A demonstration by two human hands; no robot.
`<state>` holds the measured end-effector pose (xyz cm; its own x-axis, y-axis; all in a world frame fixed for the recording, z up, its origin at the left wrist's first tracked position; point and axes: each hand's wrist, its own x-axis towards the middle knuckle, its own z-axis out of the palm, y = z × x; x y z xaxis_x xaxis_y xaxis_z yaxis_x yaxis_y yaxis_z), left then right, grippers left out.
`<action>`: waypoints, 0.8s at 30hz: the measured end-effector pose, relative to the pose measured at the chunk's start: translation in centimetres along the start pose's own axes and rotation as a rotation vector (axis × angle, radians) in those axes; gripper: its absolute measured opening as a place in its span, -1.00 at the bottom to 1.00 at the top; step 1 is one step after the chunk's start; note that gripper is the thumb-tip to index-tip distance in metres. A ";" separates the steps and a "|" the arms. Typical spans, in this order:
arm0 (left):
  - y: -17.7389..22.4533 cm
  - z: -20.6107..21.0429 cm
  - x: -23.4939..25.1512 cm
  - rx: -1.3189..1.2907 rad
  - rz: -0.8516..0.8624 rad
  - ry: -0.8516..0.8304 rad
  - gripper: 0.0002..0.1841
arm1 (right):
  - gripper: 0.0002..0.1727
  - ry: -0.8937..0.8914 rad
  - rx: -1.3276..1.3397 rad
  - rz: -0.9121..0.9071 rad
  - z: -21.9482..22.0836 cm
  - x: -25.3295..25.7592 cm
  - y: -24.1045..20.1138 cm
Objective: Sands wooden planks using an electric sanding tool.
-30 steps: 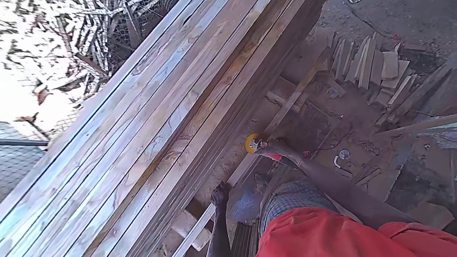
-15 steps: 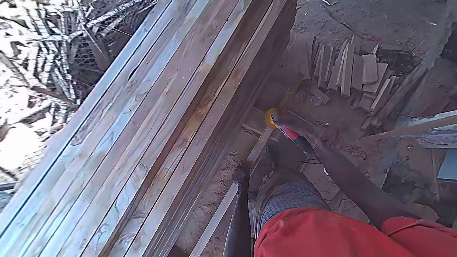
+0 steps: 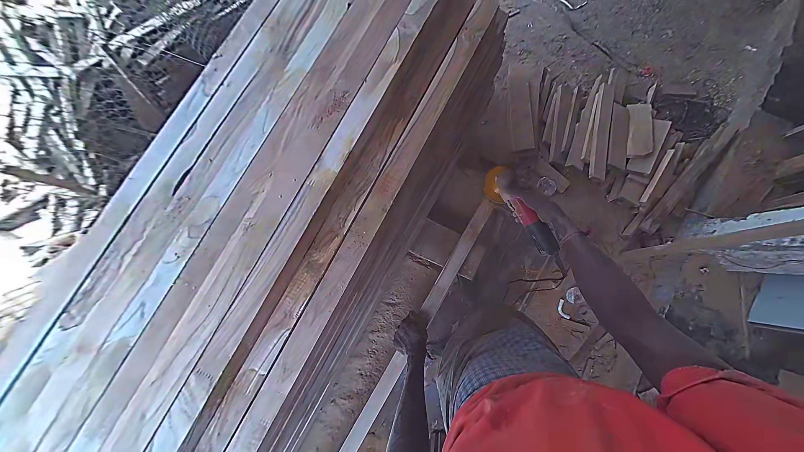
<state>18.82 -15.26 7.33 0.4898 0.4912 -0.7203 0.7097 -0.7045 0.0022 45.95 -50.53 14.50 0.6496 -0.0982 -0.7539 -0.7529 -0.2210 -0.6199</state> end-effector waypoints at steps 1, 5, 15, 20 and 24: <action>-0.4 0.7 0.7 0.021 0.010 0.007 -0.38 | -0.29 0.034 0.020 0.007 -0.6 0.7 -0.5; -2.0 4.3 3.7 0.077 0.031 0.146 -0.37 | -0.17 0.173 0.080 -0.027 -3.5 3.8 -1.1; -6.9 2.1 6.7 -0.485 0.394 -0.476 -0.63 | -0.26 0.292 0.266 -0.098 -2.3 -6.4 5.1; -10.1 0.0 5.6 -0.477 0.242 -0.398 -0.43 | -0.27 0.188 0.015 -0.043 4.4 -12.1 6.9; -19.2 2.9 6.6 -0.147 0.337 -0.251 -0.45 | -0.20 -0.035 -0.189 -0.019 11.5 -12.7 10.5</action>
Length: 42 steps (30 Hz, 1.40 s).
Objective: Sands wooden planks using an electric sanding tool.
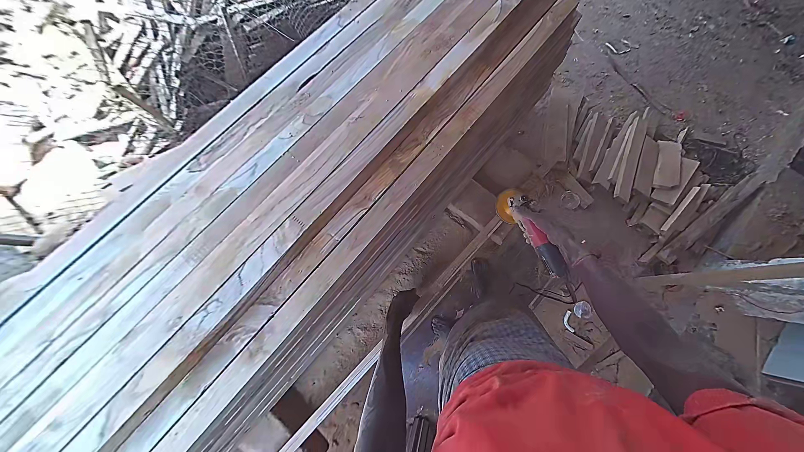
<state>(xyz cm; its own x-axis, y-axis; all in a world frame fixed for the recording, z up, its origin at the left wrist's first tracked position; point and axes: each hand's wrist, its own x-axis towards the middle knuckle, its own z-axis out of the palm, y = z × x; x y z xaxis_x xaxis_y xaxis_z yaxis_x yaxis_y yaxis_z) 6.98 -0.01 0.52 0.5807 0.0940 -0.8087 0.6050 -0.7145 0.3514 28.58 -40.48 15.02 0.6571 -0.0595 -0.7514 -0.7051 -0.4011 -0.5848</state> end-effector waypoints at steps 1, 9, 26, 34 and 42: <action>-2.1 0.1 -1.1 0.077 -0.025 0.009 -0.45 | -0.20 -0.058 -0.046 -0.003 2.2 0.5 1.0; -9.0 2.8 -6.7 0.190 -0.163 0.208 -0.52 | -0.02 -0.395 -0.682 -0.112 19.9 -6.9 4.1; -10.1 4.9 -5.2 0.188 -0.319 0.387 -0.46 | -0.17 -0.016 0.072 0.007 -1.5 0.5 -0.4; -6.9 3.2 -6.1 0.219 -0.405 0.265 -0.57 | -0.21 0.171 0.246 -0.005 -13.8 11.0 -6.2; -0.8 4.3 -2.8 0.229 -0.358 0.281 -0.58 | -0.25 0.069 0.127 0.076 -13.6 10.4 -6.5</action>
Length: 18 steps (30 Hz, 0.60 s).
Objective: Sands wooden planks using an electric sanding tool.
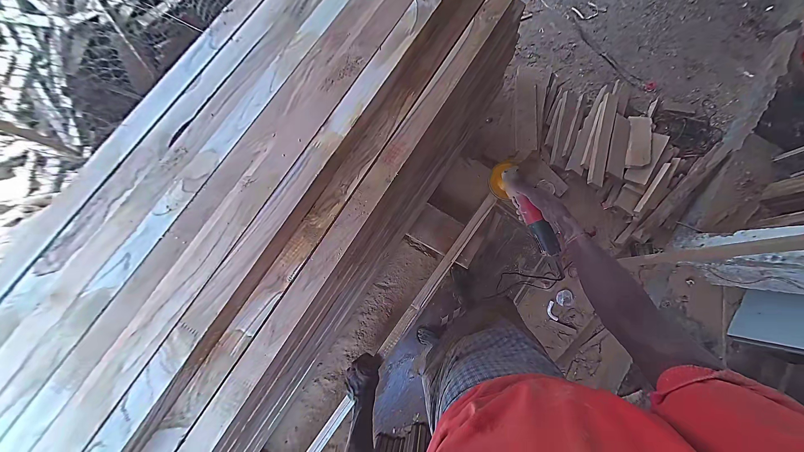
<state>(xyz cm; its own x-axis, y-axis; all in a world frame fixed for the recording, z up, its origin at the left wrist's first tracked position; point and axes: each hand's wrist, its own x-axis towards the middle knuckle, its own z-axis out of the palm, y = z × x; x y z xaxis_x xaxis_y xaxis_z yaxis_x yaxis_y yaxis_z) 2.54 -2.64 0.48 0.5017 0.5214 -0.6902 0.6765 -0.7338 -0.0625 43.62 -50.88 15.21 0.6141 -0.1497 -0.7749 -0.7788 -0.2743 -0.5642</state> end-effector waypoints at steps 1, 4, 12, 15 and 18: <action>2.8 -0.5 0.1 -0.011 0.012 -0.004 -0.54 | -0.25 -0.038 -0.030 0.011 1.0 -0.4 0.3; 10.9 -2.7 -0.2 -0.091 0.129 -0.007 -0.35 | -0.25 -0.124 -0.092 -0.002 4.5 -2.1 1.8; 7.2 -3.3 -0.8 -0.271 0.563 -0.003 -0.38 | -0.32 -0.179 -0.251 -0.171 16.0 -12.7 6.6; -3.4 -0.6 -0.5 -0.131 0.381 -0.062 -0.46 | -0.34 -0.211 -0.307 -0.180 20.1 -17.5 9.8; -16.7 2.3 -0.8 -0.115 0.282 -0.063 -0.48 | -0.27 -0.262 -0.354 -0.157 23.8 -16.9 15.0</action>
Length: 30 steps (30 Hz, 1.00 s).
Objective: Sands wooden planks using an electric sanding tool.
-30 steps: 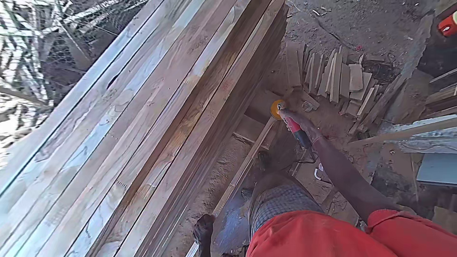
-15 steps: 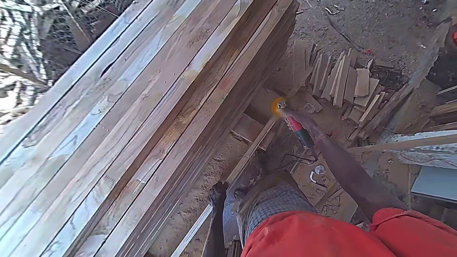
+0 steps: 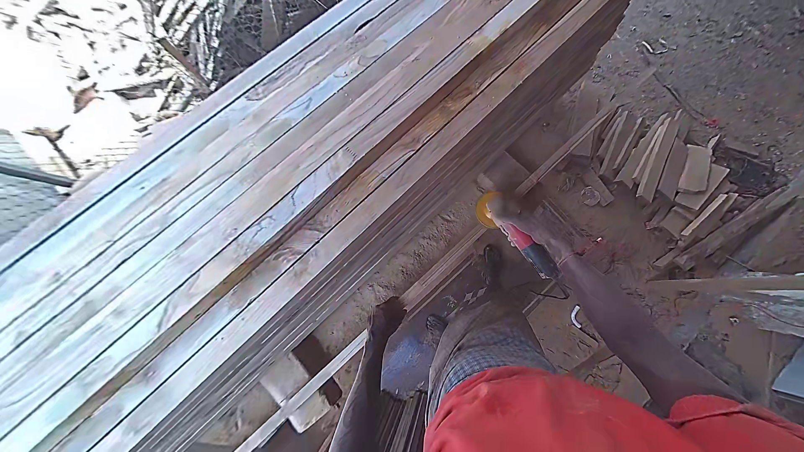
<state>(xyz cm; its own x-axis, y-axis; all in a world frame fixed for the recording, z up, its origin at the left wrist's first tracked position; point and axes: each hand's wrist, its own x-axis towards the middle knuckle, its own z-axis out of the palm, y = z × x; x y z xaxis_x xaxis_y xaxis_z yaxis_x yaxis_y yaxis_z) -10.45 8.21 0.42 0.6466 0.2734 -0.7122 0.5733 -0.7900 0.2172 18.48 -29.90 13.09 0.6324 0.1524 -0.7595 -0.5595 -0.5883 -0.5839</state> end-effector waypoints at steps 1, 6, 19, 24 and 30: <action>-4.5 0.5 -1.2 -0.001 -0.028 0.005 -0.51 | -0.24 -0.034 -0.014 -0.024 1.4 2.1 2.0; -22.5 3.5 -6.9 0.035 -0.252 0.005 -0.43 | -0.17 -0.169 -0.224 0.009 13.7 -0.7 2.1; -23.0 4.3 -7.3 0.029 -0.413 0.067 -0.44 | 0.00 -0.273 -0.567 -0.075 25.1 -5.6 -0.5; -23.8 5.0 -6.8 0.030 -0.438 0.053 -0.44 | -0.20 -0.075 -0.008 0.028 10.4 -2.2 2.5; -23.2 4.7 -6.1 0.091 -0.504 -0.001 -0.49 | -0.22 0.247 0.275 0.004 -5.7 2.3 -0.9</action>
<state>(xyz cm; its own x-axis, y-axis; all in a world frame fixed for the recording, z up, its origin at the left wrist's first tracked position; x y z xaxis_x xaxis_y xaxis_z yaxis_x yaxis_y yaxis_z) -30.06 22.33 -3.41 0.3001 0.6323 -0.7143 0.7675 -0.6047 -0.2129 23.52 -33.56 13.53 0.7218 -0.0658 -0.6890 -0.6638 -0.3477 -0.6622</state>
